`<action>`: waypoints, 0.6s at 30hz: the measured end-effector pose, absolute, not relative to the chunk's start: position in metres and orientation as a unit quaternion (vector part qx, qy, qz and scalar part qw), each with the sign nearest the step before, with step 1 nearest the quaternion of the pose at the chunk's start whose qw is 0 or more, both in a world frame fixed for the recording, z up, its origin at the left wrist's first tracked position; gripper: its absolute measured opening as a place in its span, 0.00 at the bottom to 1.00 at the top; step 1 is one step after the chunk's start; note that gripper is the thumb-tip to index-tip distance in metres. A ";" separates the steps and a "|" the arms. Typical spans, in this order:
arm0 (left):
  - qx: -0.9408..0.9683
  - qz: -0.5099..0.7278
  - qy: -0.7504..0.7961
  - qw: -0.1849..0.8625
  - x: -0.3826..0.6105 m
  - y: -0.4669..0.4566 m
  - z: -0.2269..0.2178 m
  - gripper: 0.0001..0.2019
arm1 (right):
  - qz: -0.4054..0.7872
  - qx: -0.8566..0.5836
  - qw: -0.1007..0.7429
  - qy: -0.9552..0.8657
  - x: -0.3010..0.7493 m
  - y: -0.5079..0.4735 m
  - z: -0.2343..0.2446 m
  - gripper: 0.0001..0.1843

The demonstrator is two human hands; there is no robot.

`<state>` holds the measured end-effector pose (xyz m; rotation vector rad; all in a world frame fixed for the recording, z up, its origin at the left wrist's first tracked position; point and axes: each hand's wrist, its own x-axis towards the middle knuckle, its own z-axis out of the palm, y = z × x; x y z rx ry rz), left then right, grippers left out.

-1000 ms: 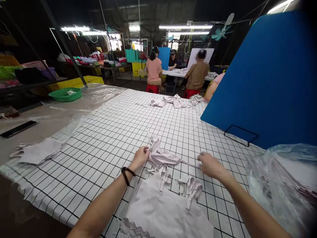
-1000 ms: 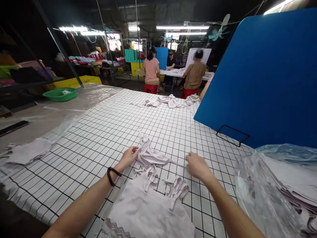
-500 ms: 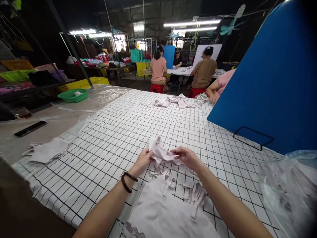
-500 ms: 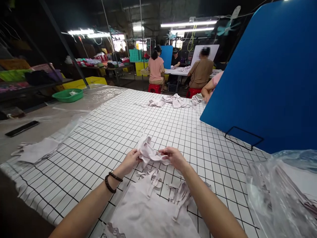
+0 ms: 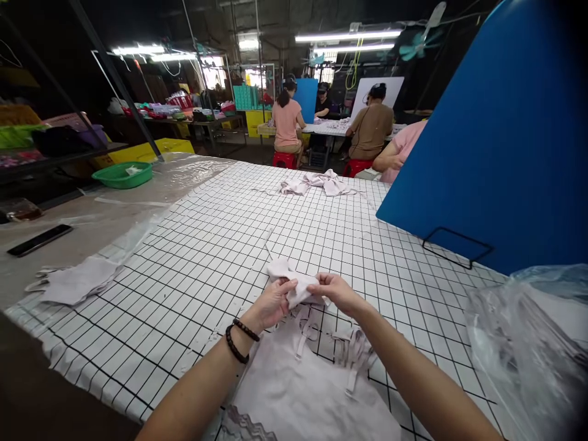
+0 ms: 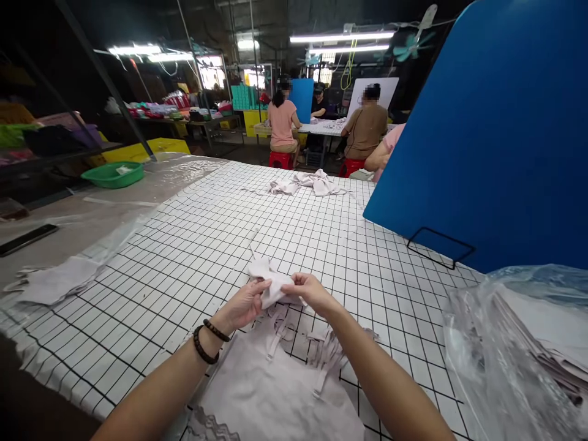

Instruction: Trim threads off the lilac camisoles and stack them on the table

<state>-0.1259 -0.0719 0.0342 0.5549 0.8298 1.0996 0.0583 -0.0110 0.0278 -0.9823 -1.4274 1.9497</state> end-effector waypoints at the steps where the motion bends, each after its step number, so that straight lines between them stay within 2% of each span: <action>1: 0.264 0.471 0.381 0.750 -0.127 -0.073 0.035 0.14 | 0.726 -0.364 0.281 -0.511 0.060 -0.008 0.031 0.19; 5: 0.366 0.360 0.417 0.750 -0.123 -0.078 0.038 0.19 | 0.746 -0.360 0.314 -0.464 0.064 -0.003 0.046 0.19; 7: 0.426 0.376 0.445 0.692 -0.116 -0.077 0.040 0.22 | 0.750 -0.353 0.327 -0.454 0.063 -0.002 0.054 0.19; 10: 0.472 0.423 0.469 0.615 -0.109 -0.072 0.045 0.19 | 0.735 -0.354 0.368 -0.446 0.063 0.003 0.063 0.19; 14: 0.481 0.469 0.447 0.591 -0.112 -0.062 0.061 0.20 | 0.698 -0.395 0.377 -0.463 0.074 0.015 0.066 0.17; 16: 0.484 0.470 0.451 0.584 -0.115 -0.056 0.073 0.20 | 0.644 -0.456 0.352 -0.503 0.080 0.018 0.067 0.16; 18: 0.488 0.456 0.467 0.579 -0.116 -0.049 0.086 0.21 | 0.538 -0.520 0.362 -0.556 0.083 0.016 0.071 0.14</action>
